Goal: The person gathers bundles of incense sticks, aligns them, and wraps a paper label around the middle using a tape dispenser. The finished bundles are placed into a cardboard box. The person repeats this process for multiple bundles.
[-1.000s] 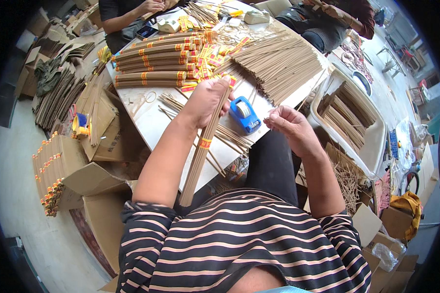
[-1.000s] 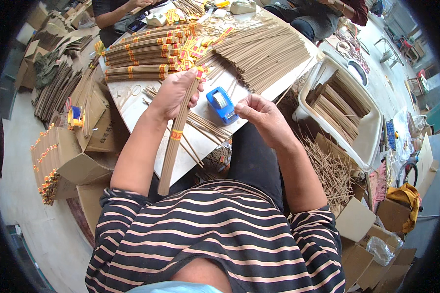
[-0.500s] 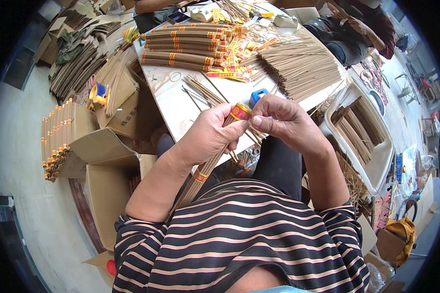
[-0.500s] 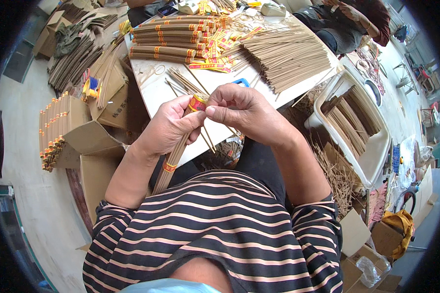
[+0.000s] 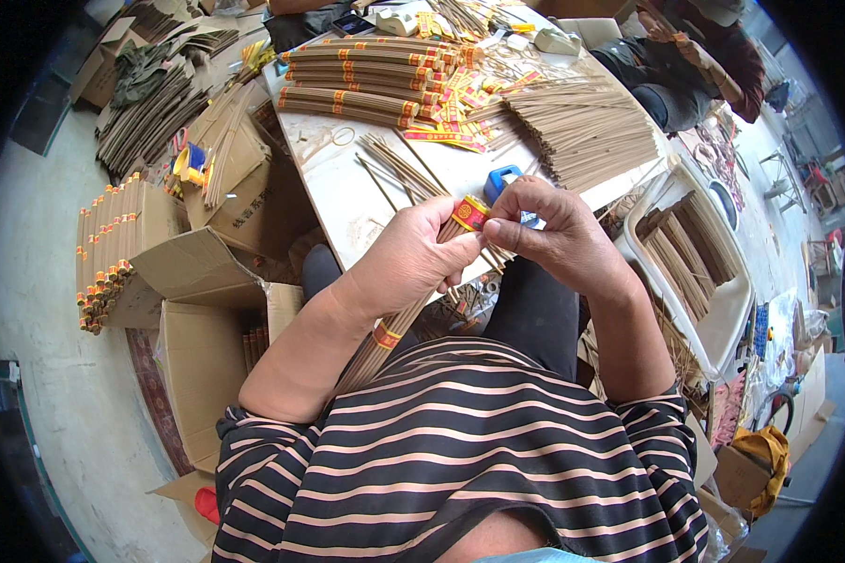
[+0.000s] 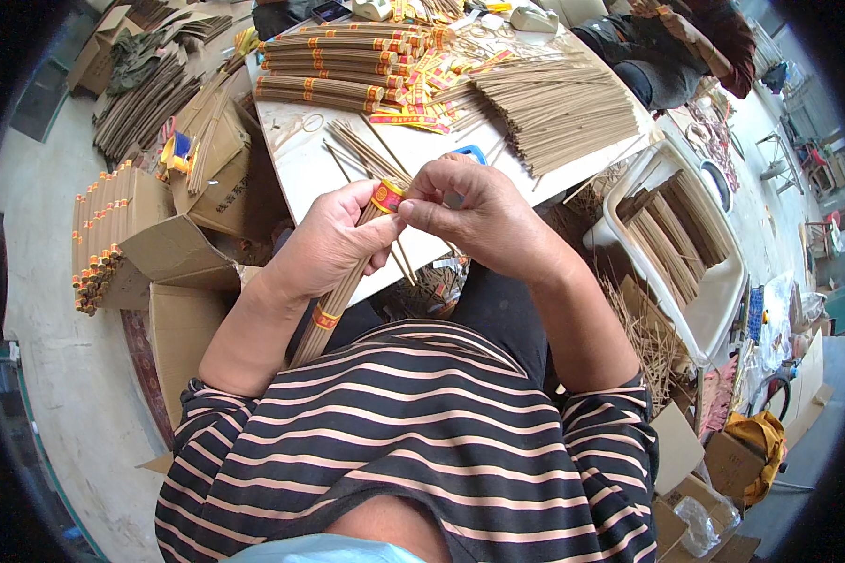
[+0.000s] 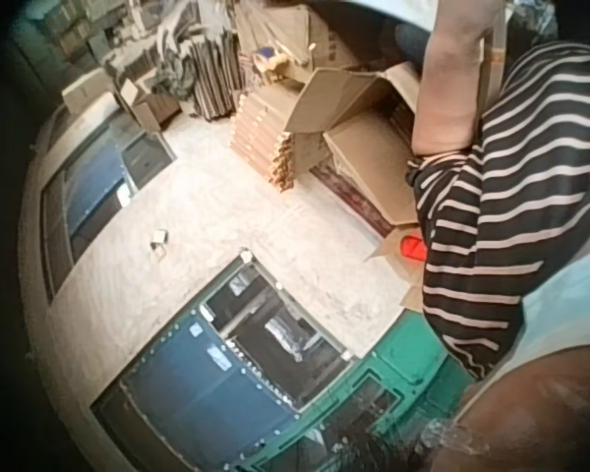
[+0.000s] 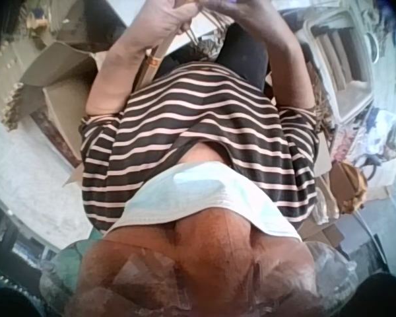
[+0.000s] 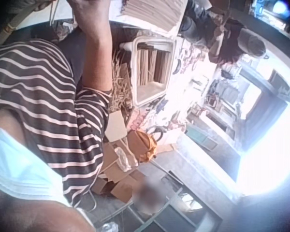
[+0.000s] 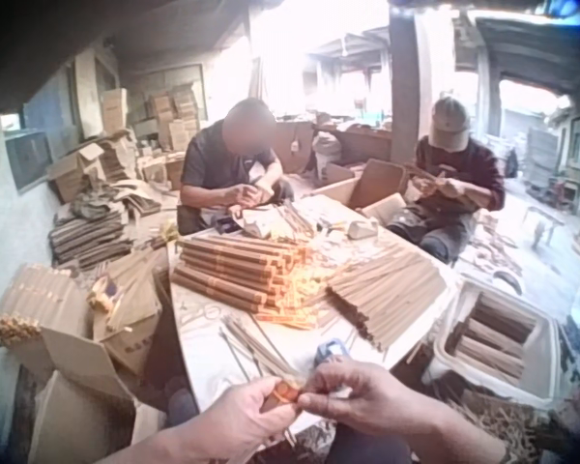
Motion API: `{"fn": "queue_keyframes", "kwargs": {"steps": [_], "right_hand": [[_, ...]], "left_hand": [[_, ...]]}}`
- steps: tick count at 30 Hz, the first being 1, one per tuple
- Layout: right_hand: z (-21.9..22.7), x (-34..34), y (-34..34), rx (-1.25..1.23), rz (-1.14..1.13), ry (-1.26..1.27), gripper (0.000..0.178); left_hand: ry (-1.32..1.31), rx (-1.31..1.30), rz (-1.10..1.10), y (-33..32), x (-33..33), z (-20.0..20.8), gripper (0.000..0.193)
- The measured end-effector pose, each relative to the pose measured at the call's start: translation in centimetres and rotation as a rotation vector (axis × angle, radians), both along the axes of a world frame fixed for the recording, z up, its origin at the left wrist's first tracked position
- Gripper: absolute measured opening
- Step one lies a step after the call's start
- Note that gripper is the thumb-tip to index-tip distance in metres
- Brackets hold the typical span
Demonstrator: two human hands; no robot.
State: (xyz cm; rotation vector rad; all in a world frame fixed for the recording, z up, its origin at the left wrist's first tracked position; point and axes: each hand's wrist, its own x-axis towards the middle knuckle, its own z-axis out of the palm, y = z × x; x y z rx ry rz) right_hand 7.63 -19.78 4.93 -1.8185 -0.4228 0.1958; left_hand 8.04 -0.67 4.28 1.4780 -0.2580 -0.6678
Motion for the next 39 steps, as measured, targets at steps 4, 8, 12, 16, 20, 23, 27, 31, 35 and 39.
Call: {"fn": "queue_keyframes", "kwargs": {"steps": [4, 8, 12, 16, 20, 23, 27, 31, 35, 39], "right_hand": [[0.2, -0.2, 0.2, -0.054, -0.055, 0.016, 0.021], [0.3, -0.3, 0.3, -0.103, -0.099, 0.009, 0.026], [0.8, -0.2, 0.2, -0.209, -0.122, 0.082, 0.030], [0.6, -0.2, 0.0, -0.276, -0.114, 0.060, 0.033], [1.4, -0.4, -0.1, -0.315, -0.054, -0.014, 0.033], [1.2, -0.2, -0.3, -0.321, -0.014, -0.145, 0.033], [0.9, -0.1, -0.4, -0.317, 0.024, -0.264, 0.032], [1.0, 0.1, -0.1, -0.333, -0.001, -0.241, 0.029], [0.4, 0.1, 0.1, -0.261, -0.031, -0.286, 0.027], [0.3, 0.2, 0.2, -0.265, -0.036, -0.378, 0.027]], "left_hand": [[-0.029, 0.004, 0.004, -0.2, -0.1, -0.2, 0.019], [-0.086, 0.030, -0.007, -0.3, -0.2, -0.1, 0.017], [-0.018, 0.002, -0.003, -0.3, -0.4, 0.1, 0.016], [0.054, -0.025, -0.001, -0.3, -0.7, 0.2, 0.015], [0.116, -0.075, -0.010, -0.2, -1.0, 0.4, 0.014], [0.108, -0.125, -0.039, 0.0, -1.1, 0.0, 0.017], [0.068, -0.181, -0.040, 0.0, -1.2, -0.5, 0.030], [0.084, -0.193, -0.017, 0.0, -1.2, -0.7, 0.035], [0.147, -0.245, 0.053, -0.3, -1.3, -0.6, 0.036], [0.127, -0.242, 0.030, -0.1, -1.1, -0.9, 0.035]]}}
